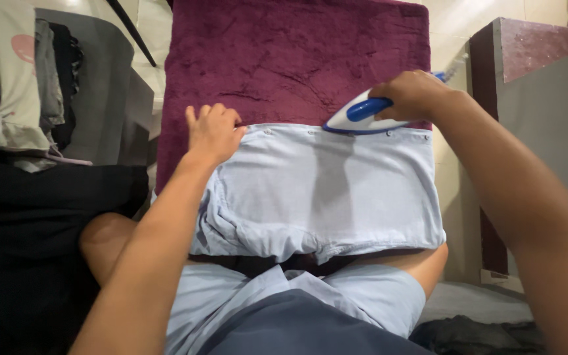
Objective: The person irons a light blue shirt laid out on a maroon mat on the floor. They use a handheld iron to smooth the fabric, adjusting the shirt's position and flipping it over to iron different sections.
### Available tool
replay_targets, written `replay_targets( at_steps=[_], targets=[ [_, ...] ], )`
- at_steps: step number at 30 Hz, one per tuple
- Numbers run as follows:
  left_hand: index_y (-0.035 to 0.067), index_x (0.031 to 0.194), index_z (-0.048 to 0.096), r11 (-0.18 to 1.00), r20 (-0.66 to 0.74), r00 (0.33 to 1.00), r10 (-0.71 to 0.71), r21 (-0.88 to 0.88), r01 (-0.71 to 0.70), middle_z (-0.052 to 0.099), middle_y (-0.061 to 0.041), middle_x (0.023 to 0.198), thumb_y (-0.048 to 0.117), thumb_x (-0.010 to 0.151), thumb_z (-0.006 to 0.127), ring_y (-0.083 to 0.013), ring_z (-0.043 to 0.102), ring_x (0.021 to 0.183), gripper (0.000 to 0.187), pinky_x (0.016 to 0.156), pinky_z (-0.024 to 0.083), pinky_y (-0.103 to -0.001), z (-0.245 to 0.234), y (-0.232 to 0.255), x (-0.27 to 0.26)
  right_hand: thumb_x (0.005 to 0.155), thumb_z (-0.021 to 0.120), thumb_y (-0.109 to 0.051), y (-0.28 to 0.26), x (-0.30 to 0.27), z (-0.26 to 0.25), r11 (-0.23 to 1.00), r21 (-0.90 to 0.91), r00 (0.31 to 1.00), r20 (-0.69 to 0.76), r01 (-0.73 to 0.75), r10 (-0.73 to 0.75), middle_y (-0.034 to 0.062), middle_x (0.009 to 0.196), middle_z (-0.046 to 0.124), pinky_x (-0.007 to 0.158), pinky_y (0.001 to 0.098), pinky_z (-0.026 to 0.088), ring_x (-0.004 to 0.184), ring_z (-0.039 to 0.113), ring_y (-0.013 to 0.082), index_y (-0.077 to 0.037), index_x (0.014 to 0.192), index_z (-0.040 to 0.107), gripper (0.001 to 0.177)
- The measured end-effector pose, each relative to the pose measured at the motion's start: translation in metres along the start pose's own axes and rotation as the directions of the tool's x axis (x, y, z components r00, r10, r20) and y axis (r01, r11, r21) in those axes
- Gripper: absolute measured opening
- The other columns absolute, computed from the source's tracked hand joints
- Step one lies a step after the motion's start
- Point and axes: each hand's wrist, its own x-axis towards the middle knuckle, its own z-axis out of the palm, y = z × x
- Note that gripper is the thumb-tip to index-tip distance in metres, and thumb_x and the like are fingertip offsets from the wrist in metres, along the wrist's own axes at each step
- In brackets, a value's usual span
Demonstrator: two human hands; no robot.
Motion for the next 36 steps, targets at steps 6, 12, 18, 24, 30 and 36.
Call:
replay_targets(
  at_steps=[6,12,18,24,30,36],
  targets=[
    [0.011,0.102,0.074,0.994,-0.117,0.993,-0.016,-0.111,0.003,0.061,-0.011,0.117,0.04,0.094,0.074,-0.0333,0.053,0.116,0.03,0.11,0.031,-0.056,0.001,-0.029,-0.02,0.085,0.076,-0.047,-0.007,0.01,0.009,0.999,0.025,0.999,-0.028,0.028,-0.027,0.0102,0.103,0.079,0.094,0.0449,0.056,0.094,0.075,0.0318,-0.03,0.135,0.067,0.054],
    [0.013,0.093,0.075,0.99,-0.138,0.985,-0.105,-0.108,0.09,0.057,-0.009,0.119,0.037,0.092,0.077,-0.035,0.05,0.118,0.024,0.111,0.025,-0.065,0.012,-0.044,-0.029,0.084,0.077,-0.047,-0.003,0.006,0.007,1.0,0.006,1.0,-0.02,0.009,-0.009,0.0091,0.103,0.078,0.094,0.0442,0.055,0.095,0.075,0.0306,-0.032,0.135,0.067,0.054],
    [0.015,0.092,0.075,0.968,-0.172,0.976,-0.134,-0.232,0.092,0.053,-0.008,0.122,0.039,0.091,0.079,-0.037,0.045,0.123,0.024,0.115,0.019,-0.068,0.026,-0.056,-0.03,0.083,0.078,-0.047,-0.002,0.001,0.006,1.0,0.006,1.0,-0.024,0.006,-0.006,0.009,0.102,0.079,0.095,0.0447,0.054,0.097,0.075,0.0304,-0.031,0.133,0.068,0.054],
    [0.016,0.092,0.075,0.967,-0.152,0.977,-0.148,-0.23,0.111,0.053,-0.008,0.122,0.039,0.09,0.08,-0.0369,0.044,0.122,0.024,0.115,0.017,-0.068,0.032,-0.062,-0.027,0.084,0.077,-0.046,-0.019,0.017,0.004,0.997,0.003,0.994,-0.082,0.079,-0.078,0.0103,0.104,0.078,0.093,0.0462,0.055,0.097,0.073,0.0338,-0.028,0.133,0.068,0.053],
    [0.016,0.091,0.075,0.966,-0.154,0.979,-0.133,-0.242,0.093,0.053,-0.007,0.122,0.039,0.091,0.08,-0.0349,0.045,0.124,0.024,0.116,0.019,-0.065,0.032,-0.065,-0.03,0.084,0.078,-0.045,-0.003,0.006,0.006,1.0,0.027,0.999,-0.043,0.011,-0.01,0.01,0.105,0.078,0.094,0.046,0.055,0.099,0.074,0.0335,-0.03,0.134,0.068,0.053],
    [0.016,0.091,0.075,0.97,-0.159,0.98,-0.123,-0.226,0.085,0.054,-0.007,0.121,0.038,0.092,0.08,-0.0345,0.045,0.123,0.023,0.115,0.018,-0.065,0.032,-0.064,-0.03,0.082,0.079,-0.046,0.019,-0.004,0.015,1.0,0.025,0.999,-0.052,0.01,-0.009,0.0089,0.105,0.078,0.096,0.0446,0.055,0.101,0.074,0.0312,-0.029,0.132,0.07,0.054]
  ],
)
